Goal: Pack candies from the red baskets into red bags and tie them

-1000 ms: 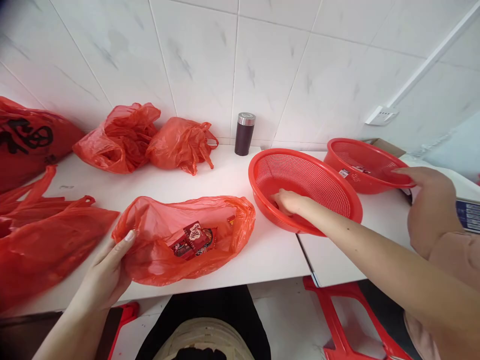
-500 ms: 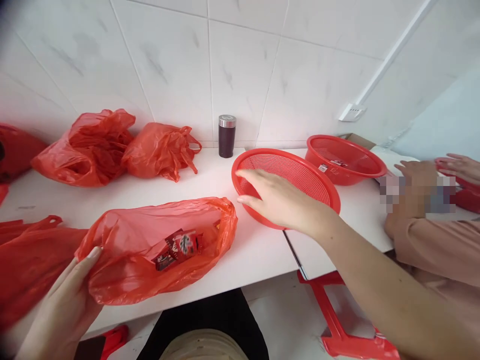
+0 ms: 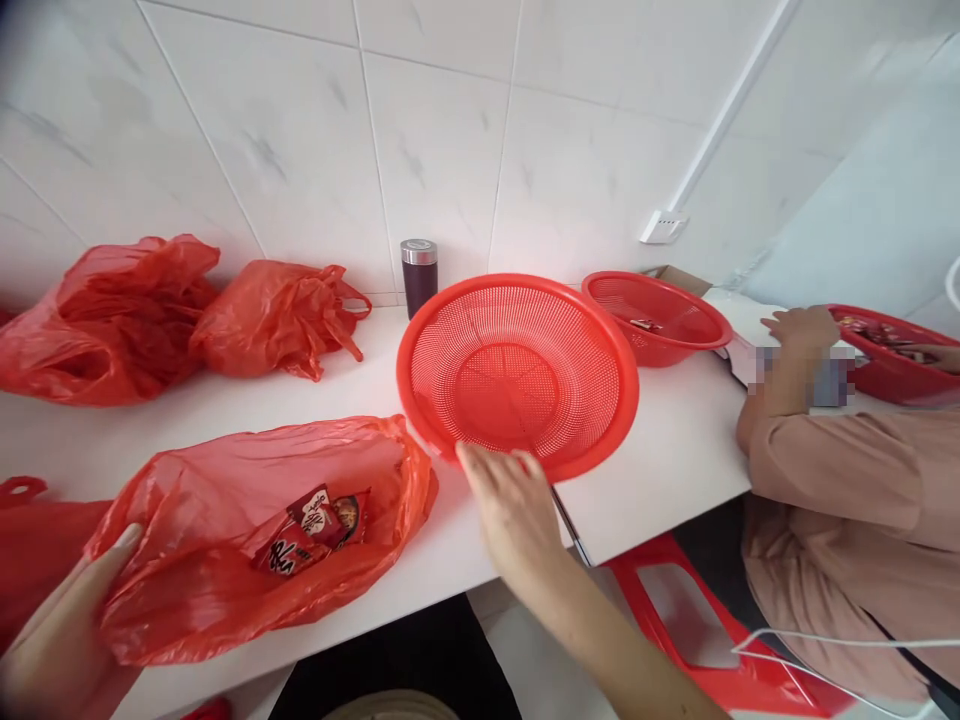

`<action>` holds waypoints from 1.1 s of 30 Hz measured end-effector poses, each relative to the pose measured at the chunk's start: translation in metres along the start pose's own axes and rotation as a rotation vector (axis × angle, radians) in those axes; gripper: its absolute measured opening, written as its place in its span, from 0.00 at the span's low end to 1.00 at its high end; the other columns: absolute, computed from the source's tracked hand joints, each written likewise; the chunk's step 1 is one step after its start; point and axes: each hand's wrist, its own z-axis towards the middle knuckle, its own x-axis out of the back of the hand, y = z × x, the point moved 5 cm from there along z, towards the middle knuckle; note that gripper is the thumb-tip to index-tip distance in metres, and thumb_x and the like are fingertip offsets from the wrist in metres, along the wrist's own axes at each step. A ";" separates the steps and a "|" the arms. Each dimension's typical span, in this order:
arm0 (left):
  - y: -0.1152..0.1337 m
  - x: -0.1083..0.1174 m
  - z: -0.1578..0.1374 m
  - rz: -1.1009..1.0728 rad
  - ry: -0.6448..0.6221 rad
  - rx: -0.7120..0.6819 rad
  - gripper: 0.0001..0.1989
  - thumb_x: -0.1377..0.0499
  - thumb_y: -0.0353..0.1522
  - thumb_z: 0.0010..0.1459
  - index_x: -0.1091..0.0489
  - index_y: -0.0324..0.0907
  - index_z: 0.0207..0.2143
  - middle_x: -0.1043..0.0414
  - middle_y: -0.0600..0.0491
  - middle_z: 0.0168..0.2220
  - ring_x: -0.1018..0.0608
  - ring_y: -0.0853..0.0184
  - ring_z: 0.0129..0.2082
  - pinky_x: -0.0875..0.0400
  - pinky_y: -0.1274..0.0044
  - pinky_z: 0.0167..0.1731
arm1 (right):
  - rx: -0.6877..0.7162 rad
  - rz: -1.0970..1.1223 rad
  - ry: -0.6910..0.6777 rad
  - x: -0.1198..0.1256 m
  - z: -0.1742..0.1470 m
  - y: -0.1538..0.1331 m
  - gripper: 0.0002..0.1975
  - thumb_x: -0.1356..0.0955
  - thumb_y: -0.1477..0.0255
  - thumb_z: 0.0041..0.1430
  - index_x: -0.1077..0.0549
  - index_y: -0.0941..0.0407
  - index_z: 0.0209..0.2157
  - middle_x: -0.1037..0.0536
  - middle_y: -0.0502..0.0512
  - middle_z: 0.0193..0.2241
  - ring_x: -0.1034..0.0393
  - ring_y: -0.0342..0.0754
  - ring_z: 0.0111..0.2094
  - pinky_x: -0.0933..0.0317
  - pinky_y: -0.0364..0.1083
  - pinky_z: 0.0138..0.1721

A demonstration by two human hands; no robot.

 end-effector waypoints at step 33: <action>0.227 -0.100 -0.024 0.637 -0.422 -0.388 0.13 0.38 0.28 0.55 0.33 0.36 0.19 0.34 0.60 0.18 0.30 0.77 0.19 0.36 0.89 0.21 | -0.058 0.369 -0.438 0.152 0.197 -0.015 0.03 0.31 0.76 0.53 0.26 0.55 0.32 0.23 0.55 0.29 0.29 0.45 0.28 0.37 0.41 0.24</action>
